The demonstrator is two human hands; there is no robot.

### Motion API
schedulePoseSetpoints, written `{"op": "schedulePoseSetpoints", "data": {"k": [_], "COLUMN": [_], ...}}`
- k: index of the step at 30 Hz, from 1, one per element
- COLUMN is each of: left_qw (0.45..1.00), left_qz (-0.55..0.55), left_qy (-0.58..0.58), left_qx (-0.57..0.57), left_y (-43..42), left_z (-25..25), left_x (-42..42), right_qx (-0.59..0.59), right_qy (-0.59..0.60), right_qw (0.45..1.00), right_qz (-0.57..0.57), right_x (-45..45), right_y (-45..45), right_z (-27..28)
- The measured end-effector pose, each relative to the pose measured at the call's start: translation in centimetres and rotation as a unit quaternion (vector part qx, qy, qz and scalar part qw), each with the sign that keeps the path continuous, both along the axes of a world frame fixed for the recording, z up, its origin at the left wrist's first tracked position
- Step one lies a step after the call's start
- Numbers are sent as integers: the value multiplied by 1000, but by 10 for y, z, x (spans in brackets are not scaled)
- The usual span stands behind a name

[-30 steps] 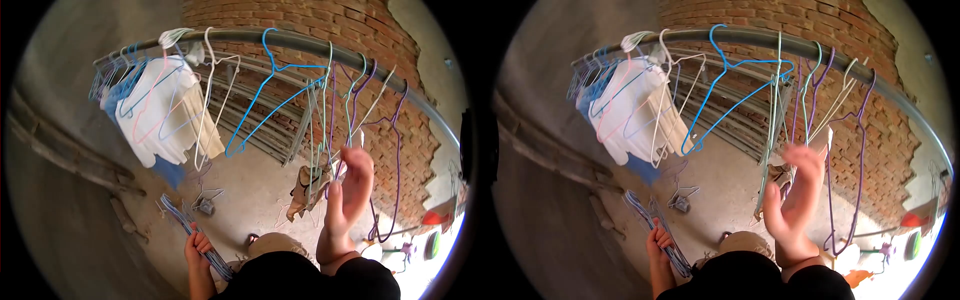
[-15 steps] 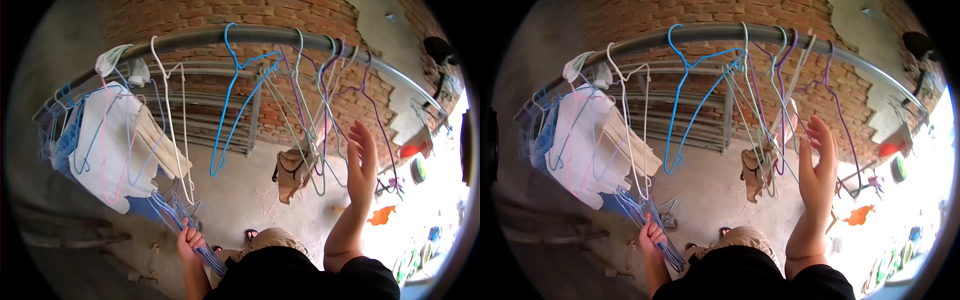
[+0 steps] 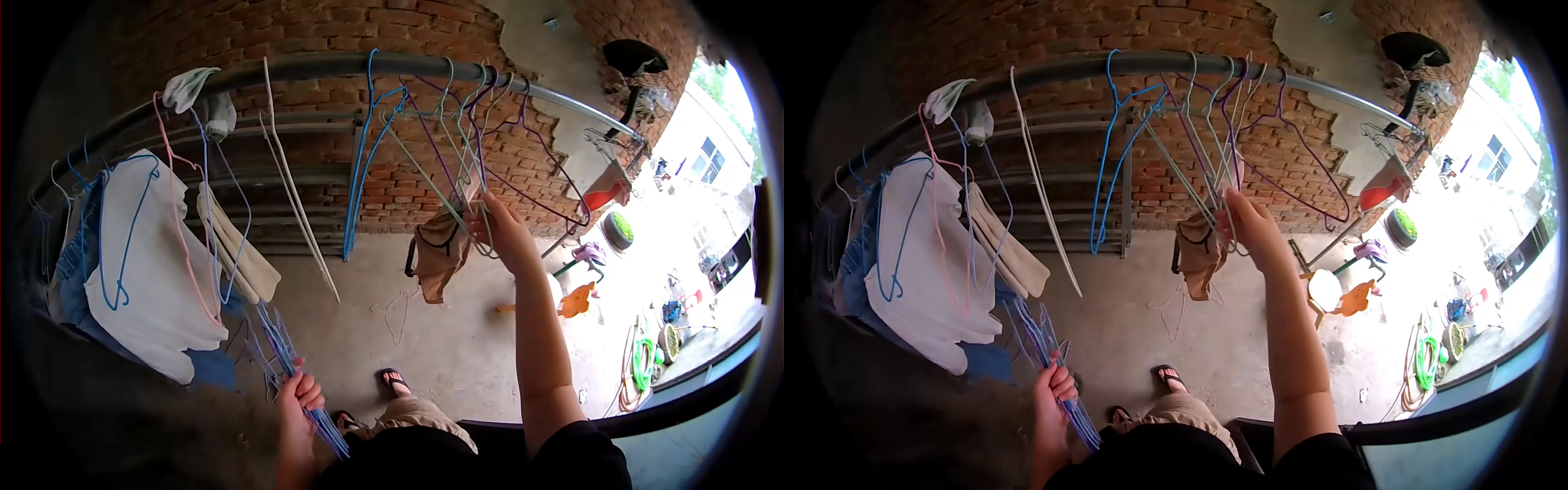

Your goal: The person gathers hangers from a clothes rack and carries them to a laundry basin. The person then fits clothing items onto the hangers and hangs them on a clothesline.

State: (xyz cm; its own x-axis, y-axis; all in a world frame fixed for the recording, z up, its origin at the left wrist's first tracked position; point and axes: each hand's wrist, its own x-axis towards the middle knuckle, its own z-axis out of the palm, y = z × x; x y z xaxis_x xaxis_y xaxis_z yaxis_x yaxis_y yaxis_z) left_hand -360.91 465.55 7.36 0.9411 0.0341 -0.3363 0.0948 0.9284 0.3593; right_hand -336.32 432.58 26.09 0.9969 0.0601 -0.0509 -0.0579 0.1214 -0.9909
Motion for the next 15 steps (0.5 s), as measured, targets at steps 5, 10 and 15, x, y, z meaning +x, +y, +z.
{"op": "schedulePoseSetpoints", "data": {"k": [5,10,15], "left_qw": [999,997,997], "left_qz": [-43,-68,-80], "left_qy": [-3,-17,-5], "left_qx": [-4,-26,-6], "left_y": [11,8,-2], "left_z": [-6,-14,-7], "left_x": [-12,-9,-2], "right_qx": [115,206,137], "right_qy": [39,129,72], "right_qw": [989,955,977], "right_qz": [80,171,150], "right_x": [-1,-2,-16], "right_y": [19,30,37], "right_z": [8,35,58]}}
